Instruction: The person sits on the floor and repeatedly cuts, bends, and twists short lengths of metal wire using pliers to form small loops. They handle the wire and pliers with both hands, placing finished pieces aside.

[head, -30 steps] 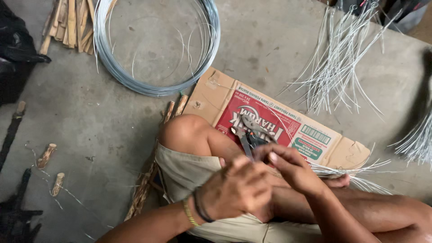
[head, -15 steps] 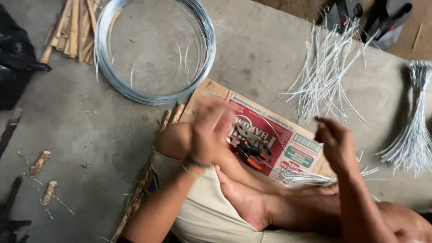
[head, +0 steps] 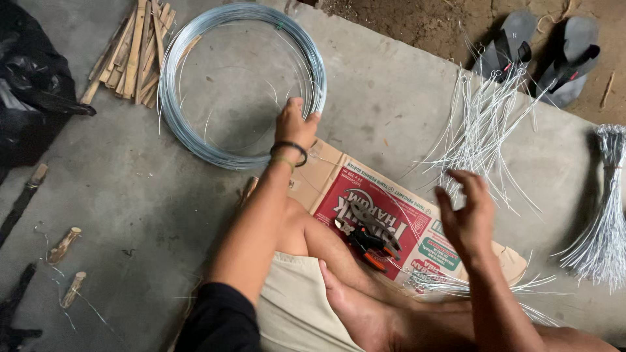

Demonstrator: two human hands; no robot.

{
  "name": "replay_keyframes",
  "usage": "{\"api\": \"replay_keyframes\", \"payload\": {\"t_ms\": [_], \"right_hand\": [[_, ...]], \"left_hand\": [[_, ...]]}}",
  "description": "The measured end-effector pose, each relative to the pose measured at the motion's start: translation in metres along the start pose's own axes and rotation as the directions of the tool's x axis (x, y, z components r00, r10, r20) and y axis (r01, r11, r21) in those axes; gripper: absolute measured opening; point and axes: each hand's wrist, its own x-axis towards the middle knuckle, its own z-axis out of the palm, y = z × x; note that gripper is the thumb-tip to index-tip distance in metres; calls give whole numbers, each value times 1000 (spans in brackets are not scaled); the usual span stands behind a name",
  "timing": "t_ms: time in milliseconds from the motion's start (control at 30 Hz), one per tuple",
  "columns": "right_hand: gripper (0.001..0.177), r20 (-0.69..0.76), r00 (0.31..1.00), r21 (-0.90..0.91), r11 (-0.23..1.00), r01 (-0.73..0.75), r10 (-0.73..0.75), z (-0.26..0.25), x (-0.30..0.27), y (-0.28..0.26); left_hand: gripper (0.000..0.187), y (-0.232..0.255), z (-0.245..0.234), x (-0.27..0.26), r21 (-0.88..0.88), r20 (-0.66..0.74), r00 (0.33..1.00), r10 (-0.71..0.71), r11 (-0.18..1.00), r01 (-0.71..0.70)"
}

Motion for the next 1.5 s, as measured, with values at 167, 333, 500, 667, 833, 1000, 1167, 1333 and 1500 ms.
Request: {"api": "replay_keyframes", "payload": {"t_ms": [167, 333, 500, 667, 833, 1000, 1167, 1333, 1500], "right_hand": [[35, 379, 898, 217, 923, -319, 221, 33, 20, -26], [32, 567, 809, 407, 803, -436, 152, 87, 64, -25], [32, 552, 815, 614, 577, -539, 175, 163, 115, -37], [31, 521, 833, 622, 584, -521, 188, 211, 136, -53], [23, 508, 835, 642, 555, -529, 209, 226, 138, -57], [14, 443, 880, 691, 559, -457, 171, 219, 146, -55], [4, 468, 877, 808, 350, -475, 111, 174, 169, -67], [17, 527, 848, 847, 113, -519, -63, 72, 196, -56], [29, 441, 870, 895, 41, -444, -220, -31, 203, 6]], "left_hand": [[88, -8, 24, 16, -381, 209, 951, -228, 876, 294], [99, -15, 17, 14, -657, 357, 917, -177, 650, 382], [110, -9, 3, 9, -679, 316, 948, -25, 692, 245], [110, 1, -16, -3, -585, 334, 941, -46, 773, 245], [110, 19, -21, -6, -522, 330, 942, -55, 821, 231], [107, 26, -23, -12, -486, 282, 956, 85, 871, 66], [64, 19, -9, -16, -79, 403, 912, 74, 996, -46], [20, -3, 2, -19, 88, 463, 856, 230, 949, -303], [34, -29, -15, -2, -172, 689, 716, 108, 985, 17]]}}
